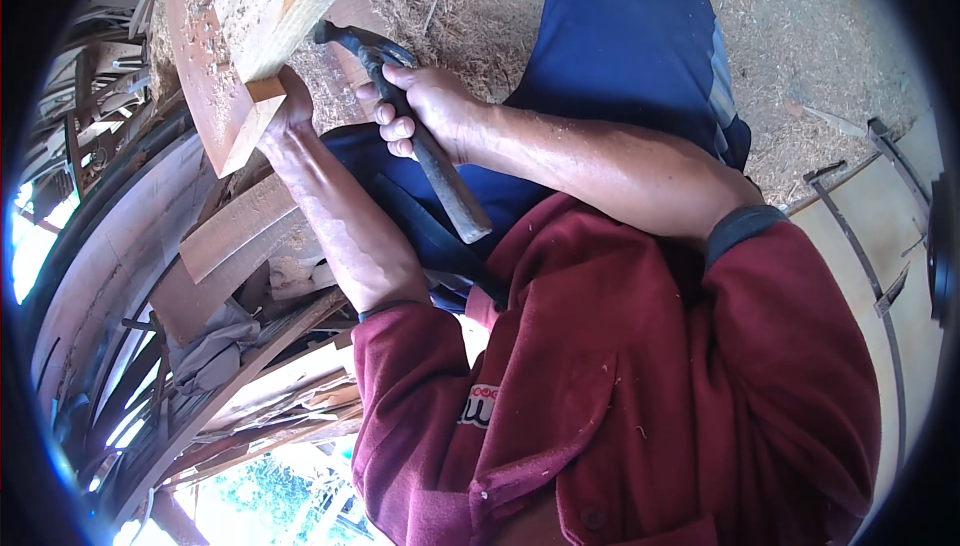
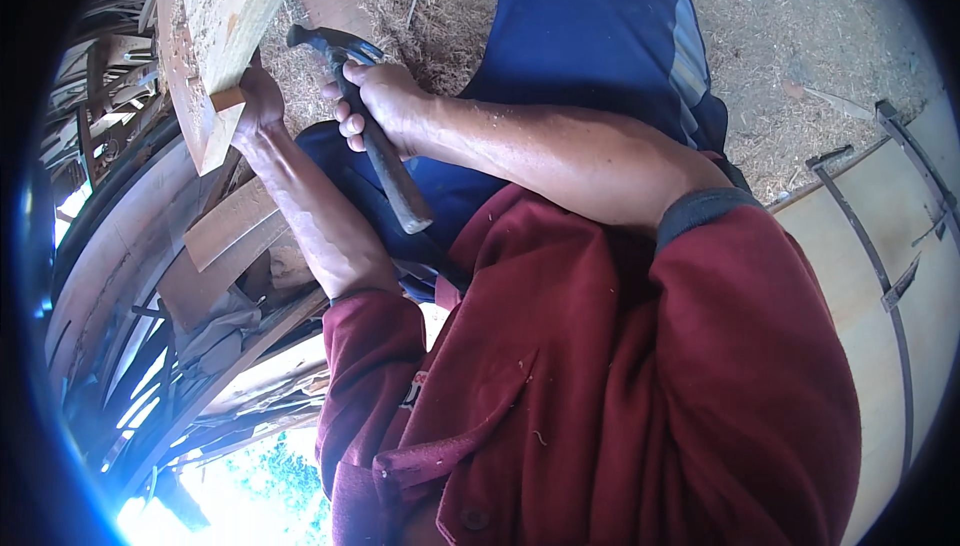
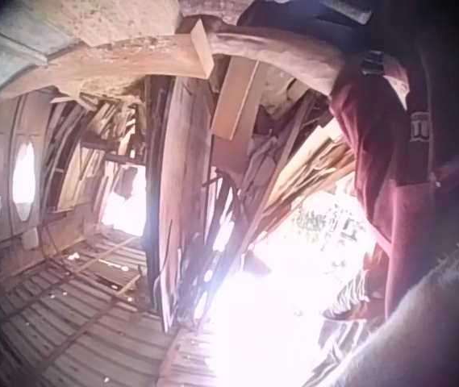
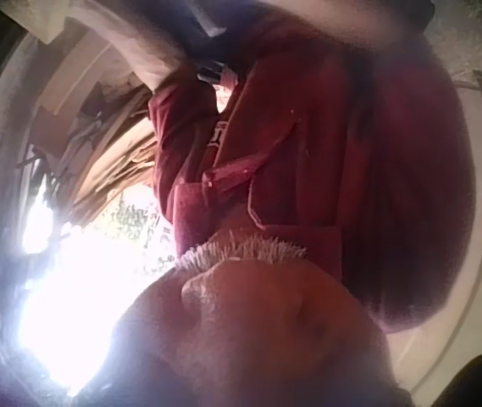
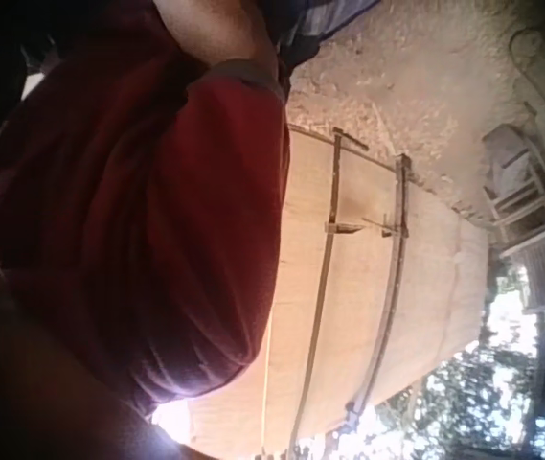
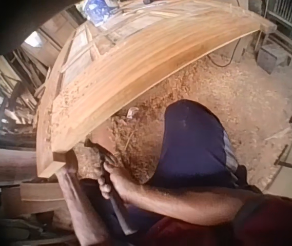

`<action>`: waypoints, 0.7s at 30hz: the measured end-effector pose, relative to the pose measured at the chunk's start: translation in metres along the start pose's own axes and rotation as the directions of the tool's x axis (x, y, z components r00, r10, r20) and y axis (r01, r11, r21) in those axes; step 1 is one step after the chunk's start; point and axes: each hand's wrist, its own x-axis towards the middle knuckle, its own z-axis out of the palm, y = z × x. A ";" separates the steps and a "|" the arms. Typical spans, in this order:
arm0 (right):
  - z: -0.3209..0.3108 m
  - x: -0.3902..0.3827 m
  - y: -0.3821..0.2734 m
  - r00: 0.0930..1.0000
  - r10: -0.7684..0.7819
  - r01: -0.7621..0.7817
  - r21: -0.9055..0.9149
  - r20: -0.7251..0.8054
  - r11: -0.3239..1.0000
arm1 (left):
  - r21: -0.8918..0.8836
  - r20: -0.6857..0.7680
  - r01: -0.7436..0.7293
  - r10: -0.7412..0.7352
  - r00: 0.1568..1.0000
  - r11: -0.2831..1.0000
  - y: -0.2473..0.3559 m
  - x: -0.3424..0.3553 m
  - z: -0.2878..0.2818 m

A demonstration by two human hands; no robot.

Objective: The person sands a wooden door panel using a hand sander and then hammers nails into a wooden board to secure it to the door.

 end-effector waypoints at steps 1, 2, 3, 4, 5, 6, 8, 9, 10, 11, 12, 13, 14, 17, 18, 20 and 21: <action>-0.003 0.000 0.002 0.994 0.044 -0.052 0.072 0.100 0.996 | 0.000 -0.001 0.007 -0.007 1.000 1.000 -0.001 -0.003 0.001; 0.004 -0.003 0.003 0.973 0.091 -0.120 0.128 0.213 0.985 | 0.007 -0.011 0.000 0.000 1.000 1.000 0.004 -0.004 -0.003; 0.012 -0.007 0.003 0.953 0.119 -0.134 0.034 0.279 0.990 | 0.016 -0.013 -0.008 0.008 1.000 1.000 0.006 -0.001 -0.005; 0.020 -0.006 0.004 0.966 0.096 -0.099 -0.002 0.240 0.995 | 0.022 -0.017 -0.010 0.011 1.000 1.000 0.009 0.000 -0.007; 0.016 -0.007 0.000 0.979 0.064 -0.069 0.017 0.195 0.997 | 0.021 -0.014 -0.009 0.009 1.000 1.000 0.006 0.001 -0.005; 0.010 -0.008 -0.001 0.988 0.031 -0.037 0.036 0.150 0.999 | 0.015 -0.014 -0.013 0.013 1.000 1.000 0.003 0.002 -0.002; 0.007 -0.003 0.003 0.996 0.036 -0.044 0.094 0.084 0.995 | 0.019 -0.020 -0.005 0.006 1.000 1.000 0.003 -0.001 -0.003; 0.008 0.001 0.005 0.996 0.074 -0.082 0.164 0.054 0.983 | 0.018 -0.025 -0.014 0.014 1.000 1.000 0.000 0.000 -0.003; 0.008 0.003 0.005 0.993 0.113 -0.116 0.234 0.026 0.965 | 0.012 -0.028 -0.017 0.018 0.999 1.000 -0.003 -0.001 -0.003; 0.009 0.000 0.002 0.958 0.178 -0.212 0.138 0.225 0.967 | 0.015 -0.033 -0.024 0.025 0.999 1.000 0.001 -0.001 -0.005; 0.014 -0.007 0.003 0.929 0.137 -0.175 0.081 0.343 0.981 | 0.014 -0.033 -0.030 0.031 0.999 0.999 0.002 0.002 -0.007; 0.013 -0.004 0.001 0.967 0.094 -0.103 0.027 0.236 0.994 | 0.013 -0.032 -0.031 0.031 0.999 0.999 0.001 0.004 -0.007; 0.013 -0.004 -0.005 0.992 0.031 -0.027 -0.038 0.122 0.999 | 0.009 -0.030 -0.043 0.043 0.999 0.999 -0.003 0.009 -0.004; 0.009 -0.002 0.005 0.986 0.051 -0.039 0.083 -0.157 0.996 | 0.022 -0.052 -0.038 0.039 0.998 0.999 0.004 0.002 -0.007; 0.014 -0.001 0.005 0.960 0.066 -0.035 0.116 -0.271 0.993 | 0.025 -0.053 -0.043 0.044 0.998 0.999 0.002 0.001 -0.007; 0.016 -0.012 0.000 0.995 0.093 -0.093 -0.010 0.036 0.996 | 0.023 -0.065 -0.041 0.043 0.997 0.999 0.000 -0.004 -0.007; 0.027 -0.019 -0.001 0.984 0.062 -0.058 -0.029 0.164 0.998 | 0.018 -0.059 -0.035 0.036 0.998 0.999 0.003 0.000 -0.006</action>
